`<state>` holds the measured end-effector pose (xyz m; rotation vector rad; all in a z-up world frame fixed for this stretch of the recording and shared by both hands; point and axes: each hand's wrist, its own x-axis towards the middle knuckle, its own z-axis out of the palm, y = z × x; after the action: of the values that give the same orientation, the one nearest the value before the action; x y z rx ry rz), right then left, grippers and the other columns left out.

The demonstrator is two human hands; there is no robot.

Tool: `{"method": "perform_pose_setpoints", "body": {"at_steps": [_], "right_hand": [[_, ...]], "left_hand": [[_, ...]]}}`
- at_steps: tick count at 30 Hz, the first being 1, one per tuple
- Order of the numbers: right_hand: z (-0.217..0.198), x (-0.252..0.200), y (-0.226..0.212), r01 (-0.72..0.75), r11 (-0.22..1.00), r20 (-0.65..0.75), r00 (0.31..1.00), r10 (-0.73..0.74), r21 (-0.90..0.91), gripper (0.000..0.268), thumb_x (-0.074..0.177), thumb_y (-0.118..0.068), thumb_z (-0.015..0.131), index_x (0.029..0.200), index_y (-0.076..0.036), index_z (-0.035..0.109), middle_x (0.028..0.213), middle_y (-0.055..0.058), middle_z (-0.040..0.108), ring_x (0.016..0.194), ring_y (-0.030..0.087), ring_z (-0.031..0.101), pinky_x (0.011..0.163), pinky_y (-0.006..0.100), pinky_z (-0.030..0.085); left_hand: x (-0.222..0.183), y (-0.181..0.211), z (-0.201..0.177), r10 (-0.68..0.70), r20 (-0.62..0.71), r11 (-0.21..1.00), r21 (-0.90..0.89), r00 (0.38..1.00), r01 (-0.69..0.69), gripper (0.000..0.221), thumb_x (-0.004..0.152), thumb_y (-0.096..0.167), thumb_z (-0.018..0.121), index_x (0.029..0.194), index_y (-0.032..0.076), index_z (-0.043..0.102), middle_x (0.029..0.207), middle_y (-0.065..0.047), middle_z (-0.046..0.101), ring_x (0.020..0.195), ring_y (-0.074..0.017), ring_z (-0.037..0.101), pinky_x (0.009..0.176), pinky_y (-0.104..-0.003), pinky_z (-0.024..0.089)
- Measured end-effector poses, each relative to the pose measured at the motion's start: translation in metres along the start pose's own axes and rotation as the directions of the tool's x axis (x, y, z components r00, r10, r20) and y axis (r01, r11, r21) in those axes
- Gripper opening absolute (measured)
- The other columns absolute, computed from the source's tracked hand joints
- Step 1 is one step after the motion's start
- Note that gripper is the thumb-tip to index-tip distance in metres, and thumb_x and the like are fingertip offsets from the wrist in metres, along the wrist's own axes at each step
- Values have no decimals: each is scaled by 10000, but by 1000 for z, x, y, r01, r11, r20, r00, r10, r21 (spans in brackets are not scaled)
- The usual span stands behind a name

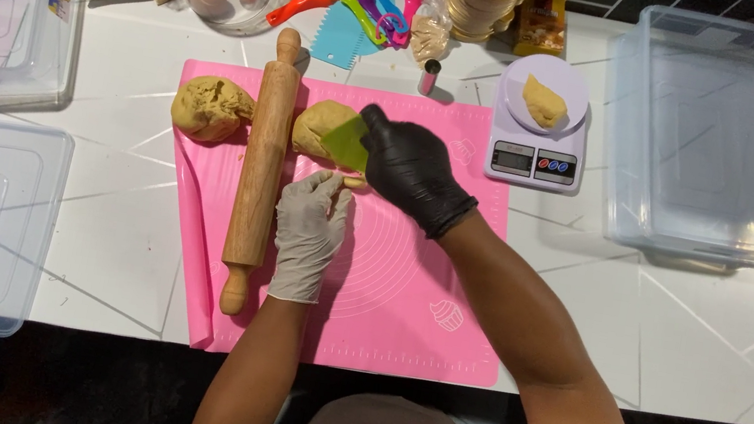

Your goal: Portioning and rolling out dough using a scraper, scale, and rolling pin on a silicone mat.

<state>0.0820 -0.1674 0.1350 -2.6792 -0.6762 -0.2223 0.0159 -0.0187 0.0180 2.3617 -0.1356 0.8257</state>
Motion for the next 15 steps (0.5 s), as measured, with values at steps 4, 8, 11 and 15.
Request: {"method": "perform_pose_setpoints", "body": {"at_steps": [4, 8, 11, 15], "right_hand": [[-2, 15, -4, 97, 973, -186, 973, -137, -207, 419, 888, -135, 561, 1293, -200, 646, 748, 58, 715, 755, 330, 727, 702, 456, 593], [19, 36, -4, 167, 933, -90, 975, -205, -319, 502, 777, -106, 618, 1270, -199, 642, 681, 56, 695, 675, 315, 713, 645, 442, 595], [20, 45, -7, 183, 951, -31, 980, -197, -251, 489, 799, -78, 623, 1281, -165, 626, 701, 88, 712, 677, 345, 720, 651, 470, 600], [35, 40, -9, 188, 949, -32, 979, -203, -252, 481, 835, -63, 614, 1308, -146, 608, 679, 111, 702, 664, 374, 715, 674, 503, 605]], "left_hand": [[-13, -19, 17, -27, -59, 998, 60, 998, 31, 368, 810, 285, 824, 1138, 142, 740, 1071, -108, 721, 963, -345, 684, 816, -468, 580], [-7, -4, 5, -18, -62, 996, 81, 998, 23, 471, 783, 347, 845, 1194, 143, 739, 1085, -115, 734, 978, -335, 692, 850, -446, 573], [5, 16, -8, 24, -42, 989, 144, 999, -18, 458, 778, 336, 841, 1185, 158, 732, 1047, -99, 718, 929, -330, 695, 808, -452, 576], [5, 16, 16, 65, 22, 964, 256, 998, -69, 269, 739, 260, 809, 991, 234, 717, 890, -24, 635, 772, -310, 675, 665, -464, 564]]}}
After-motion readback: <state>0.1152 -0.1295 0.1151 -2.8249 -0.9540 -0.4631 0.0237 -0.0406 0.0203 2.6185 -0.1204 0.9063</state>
